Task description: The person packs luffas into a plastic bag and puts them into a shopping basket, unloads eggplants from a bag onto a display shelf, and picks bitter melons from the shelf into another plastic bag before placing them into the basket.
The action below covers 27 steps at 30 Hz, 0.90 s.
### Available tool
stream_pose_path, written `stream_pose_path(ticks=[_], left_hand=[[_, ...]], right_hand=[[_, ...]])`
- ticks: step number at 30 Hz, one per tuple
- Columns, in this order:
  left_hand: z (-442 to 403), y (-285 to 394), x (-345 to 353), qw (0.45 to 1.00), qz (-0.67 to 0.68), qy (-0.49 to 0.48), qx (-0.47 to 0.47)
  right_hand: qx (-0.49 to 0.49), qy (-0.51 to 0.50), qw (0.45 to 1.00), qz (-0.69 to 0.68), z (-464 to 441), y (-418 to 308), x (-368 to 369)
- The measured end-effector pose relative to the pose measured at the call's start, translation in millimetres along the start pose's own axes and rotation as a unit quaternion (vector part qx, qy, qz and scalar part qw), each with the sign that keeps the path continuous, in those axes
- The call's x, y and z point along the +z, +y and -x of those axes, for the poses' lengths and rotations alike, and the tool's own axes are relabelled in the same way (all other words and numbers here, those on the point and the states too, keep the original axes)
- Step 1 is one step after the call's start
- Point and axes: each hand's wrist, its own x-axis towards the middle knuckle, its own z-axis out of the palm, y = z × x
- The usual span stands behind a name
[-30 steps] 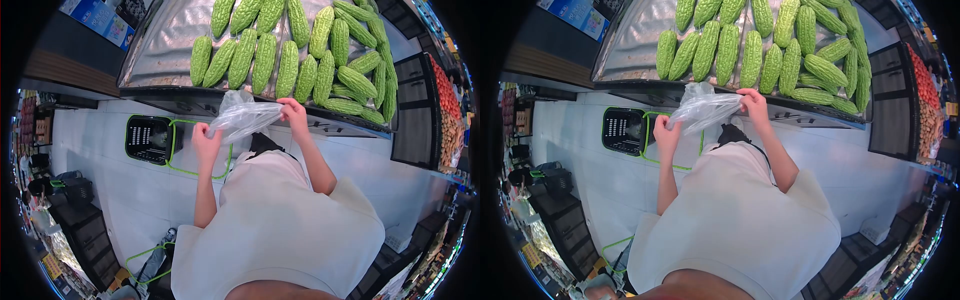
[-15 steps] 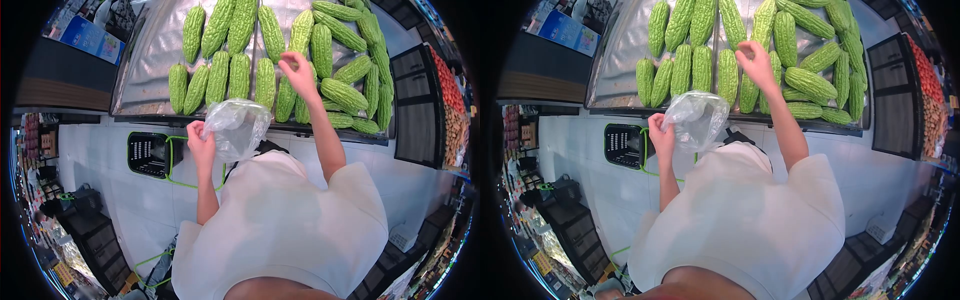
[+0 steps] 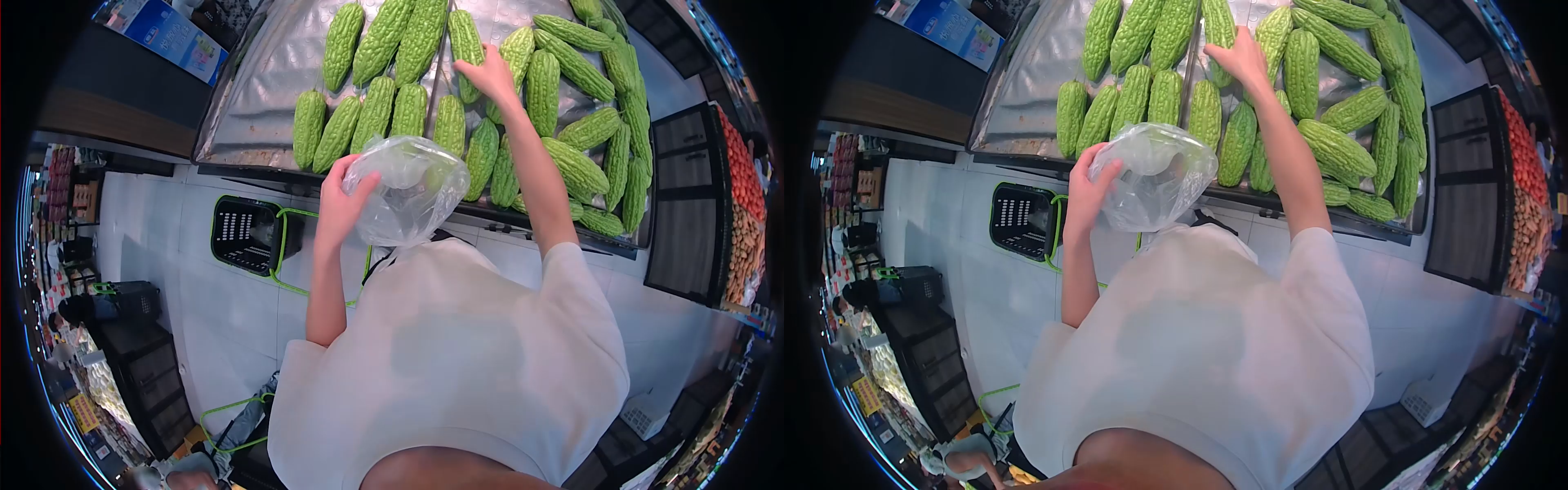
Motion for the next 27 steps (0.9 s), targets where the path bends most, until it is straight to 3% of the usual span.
stream_pose_path(ticks=[1,2,5,7,9,11,13,15,18,20,23,24,27], left_hand=[[-2,0,-2,1.0,0.006,0.014,0.008],[-5,-1,-3,1.0,0.008,0.019,0.01],[-6,-3,-10,0.997,0.044,0.055,0.032],[-8,4,-6,0.996,0.034,0.071,0.031],[-8,4,0,0.996,0.012,0.085,0.023],[-9,7,10,0.98,-0.118,0.114,0.111],[-3,20,23,0.988,-0.098,0.084,0.091],[4,25,39,0.943,-0.195,0.101,0.25],[19,38,54,0.896,-0.288,0.095,0.325],[29,40,58,0.89,-0.293,0.093,0.337],[44,43,55,0.883,-0.289,0.091,0.358],[49,45,52,0.882,-0.277,0.089,0.371],[67,52,36,0.877,-0.296,0.064,0.373]], right_hand=[[-0.004,0.001,1.0,0.0,3,2,-8],[0.015,0.008,0.988,-0.152,7,3,-16],[0.005,0.031,0.857,-0.514,56,-19,-45],[-0.052,-0.034,0.77,-0.634,105,-41,-70],[-0.074,-0.098,0.726,-0.677,145,-39,-70],[-0.079,-0.132,0.675,-0.722,184,-52,-55],[-0.06,-0.13,0.713,-0.687,209,-57,-33],[-0.016,-0.116,0.719,-0.685,230,-61,0],[0.061,-0.144,0.68,-0.717,258,-58,43],[0.171,-0.14,0.586,-0.78,269,-55,66],[0.22,-0.148,0.54,-0.799,265,-37,84],[0.22,-0.144,0.584,-0.768,259,-31,88],[0.144,-0.081,0.585,-0.794,239,-78,62]])
